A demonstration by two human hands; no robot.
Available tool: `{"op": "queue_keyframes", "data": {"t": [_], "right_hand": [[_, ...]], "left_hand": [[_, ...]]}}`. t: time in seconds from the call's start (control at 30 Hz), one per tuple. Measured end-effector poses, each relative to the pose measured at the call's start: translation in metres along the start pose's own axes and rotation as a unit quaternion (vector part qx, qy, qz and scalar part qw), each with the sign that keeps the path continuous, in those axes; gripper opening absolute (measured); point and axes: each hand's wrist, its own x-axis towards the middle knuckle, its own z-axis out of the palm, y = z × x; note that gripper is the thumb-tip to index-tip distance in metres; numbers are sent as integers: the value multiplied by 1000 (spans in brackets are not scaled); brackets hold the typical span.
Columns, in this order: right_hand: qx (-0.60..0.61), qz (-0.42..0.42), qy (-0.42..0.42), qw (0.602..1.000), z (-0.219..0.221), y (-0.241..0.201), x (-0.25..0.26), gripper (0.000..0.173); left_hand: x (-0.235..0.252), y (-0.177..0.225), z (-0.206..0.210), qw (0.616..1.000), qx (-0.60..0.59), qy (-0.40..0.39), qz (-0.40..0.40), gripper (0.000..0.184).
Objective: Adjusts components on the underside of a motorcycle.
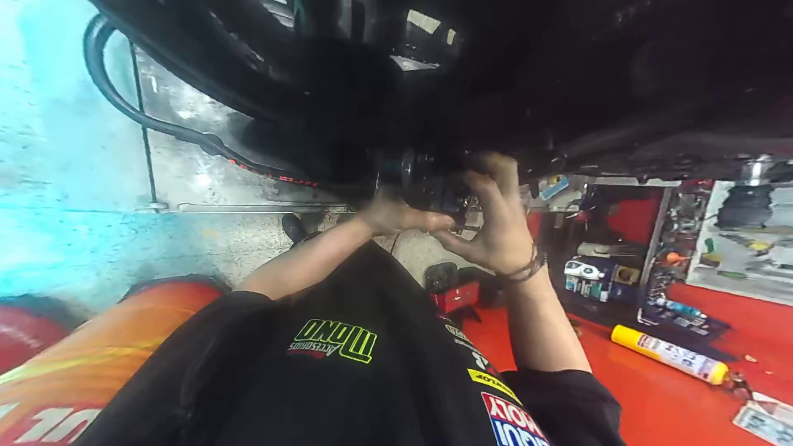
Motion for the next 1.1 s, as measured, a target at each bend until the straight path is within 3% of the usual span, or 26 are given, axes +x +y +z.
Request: {"op": "queue_keyframes", "data": {"t": [0.1, 0.27, 0.5, 0.73, 0.93, 1.1], "right_hand": [[-45, -11, -33, 998, -5, 1, 9, 67], [-72, -46, -50, 995, -9, 3, 13, 59], [6, -36, -41, 998, -2, 18, 3, 64], [32, -57, -26, 998, 5, 24, 5, 69], [47, -53, -28, 997, 4, 25, 5, 72], [36, -74, -16, 996, 9, 23, 7, 73]], "left_hand": [[1, -2, -3, 999, -17, -18, 26, 30], [2, -9, -7, 999, -27, -39, -7, 34], [3, 2, -11, 996, 39, -72, -47, 31], [1, 4, -15, 995, 21, -81, -54, 32], [-5, 7, 0, 995, -41, 4, -95, 39], [-11, 2, 0, 997, -14, 48, -60, 44]]}}
